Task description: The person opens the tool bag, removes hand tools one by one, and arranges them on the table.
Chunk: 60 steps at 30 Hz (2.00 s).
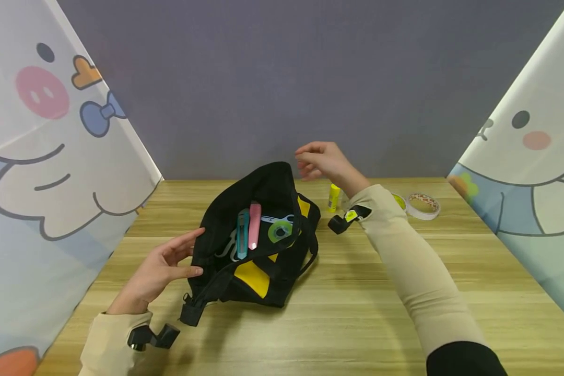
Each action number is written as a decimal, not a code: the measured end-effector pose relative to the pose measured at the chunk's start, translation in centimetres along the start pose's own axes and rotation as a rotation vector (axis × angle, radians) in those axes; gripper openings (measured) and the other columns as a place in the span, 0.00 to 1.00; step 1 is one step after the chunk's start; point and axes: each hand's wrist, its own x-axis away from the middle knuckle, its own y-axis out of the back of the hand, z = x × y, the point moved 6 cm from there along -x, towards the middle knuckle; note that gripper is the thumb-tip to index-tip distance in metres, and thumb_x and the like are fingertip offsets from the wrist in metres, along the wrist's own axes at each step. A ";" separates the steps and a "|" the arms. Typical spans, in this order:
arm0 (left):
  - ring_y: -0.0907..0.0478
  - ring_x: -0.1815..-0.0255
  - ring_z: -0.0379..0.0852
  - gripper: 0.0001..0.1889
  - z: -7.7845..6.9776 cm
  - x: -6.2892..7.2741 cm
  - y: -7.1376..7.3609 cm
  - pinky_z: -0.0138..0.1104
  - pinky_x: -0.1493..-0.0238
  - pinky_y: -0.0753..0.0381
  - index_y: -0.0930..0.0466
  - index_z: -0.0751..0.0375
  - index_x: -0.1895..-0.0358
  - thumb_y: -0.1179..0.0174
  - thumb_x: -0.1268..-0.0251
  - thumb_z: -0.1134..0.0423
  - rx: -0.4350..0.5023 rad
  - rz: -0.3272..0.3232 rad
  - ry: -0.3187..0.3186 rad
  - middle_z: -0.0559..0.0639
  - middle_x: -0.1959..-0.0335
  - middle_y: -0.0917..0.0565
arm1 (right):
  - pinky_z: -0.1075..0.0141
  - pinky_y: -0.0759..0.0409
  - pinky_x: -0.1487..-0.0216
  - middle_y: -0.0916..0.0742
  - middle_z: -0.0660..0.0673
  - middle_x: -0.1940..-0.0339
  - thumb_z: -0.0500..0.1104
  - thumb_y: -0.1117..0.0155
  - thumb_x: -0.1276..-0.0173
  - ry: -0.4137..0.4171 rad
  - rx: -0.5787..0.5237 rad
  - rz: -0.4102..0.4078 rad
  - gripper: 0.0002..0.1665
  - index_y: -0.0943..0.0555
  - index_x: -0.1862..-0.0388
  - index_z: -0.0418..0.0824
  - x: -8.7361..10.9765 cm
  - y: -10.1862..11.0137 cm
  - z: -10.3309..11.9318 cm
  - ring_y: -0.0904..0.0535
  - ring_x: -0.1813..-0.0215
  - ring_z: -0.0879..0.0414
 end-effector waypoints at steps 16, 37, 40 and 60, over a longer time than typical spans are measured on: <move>0.26 0.42 0.34 0.39 0.0 0.2 0.1 0.28 0.49 0.21 0.34 0.55 0.25 0.34 0.41 0.79 -0.022 -0.017 0.022 0.32 0.32 0.31 | 0.52 0.15 0.57 0.15 0.39 0.64 0.35 0.40 0.27 -0.110 -0.081 0.150 0.16 0.19 0.43 0.31 -3.4 -9.3 -1.3 0.17 0.65 0.45; 0.32 0.38 0.26 0.41 0.3 0.8 0.9 0.24 0.45 0.26 0.37 0.53 0.23 0.31 0.40 0.72 -0.114 -0.061 0.112 0.42 0.26 0.37 | 0.65 0.28 0.68 0.16 0.46 0.66 0.33 0.39 0.30 -0.260 0.869 0.415 0.09 0.14 0.55 0.35 -3.6 -11.8 -8.6 0.28 0.70 0.59; 0.34 0.37 0.24 0.41 0.2 0.9 0.9 0.24 0.44 0.27 0.38 0.53 0.23 0.32 0.39 0.72 -0.115 -0.058 0.106 0.46 0.24 0.40 | 0.68 0.37 0.71 0.29 0.50 0.77 0.32 0.36 0.33 -0.276 0.936 0.428 0.13 0.23 0.79 0.39 -3.3 -11.7 -9.5 0.39 0.76 0.59; 0.27 0.39 0.30 0.39 0.0 0.5 0.6 0.29 0.50 0.20 0.34 0.54 0.24 0.35 0.40 0.79 -0.027 -0.023 0.007 0.35 0.31 0.32 | 0.68 0.35 0.73 0.27 0.46 0.75 0.35 0.40 0.29 -0.349 1.182 0.453 0.12 0.25 0.75 0.39 -2.5 -12.6 -13.3 0.33 0.74 0.55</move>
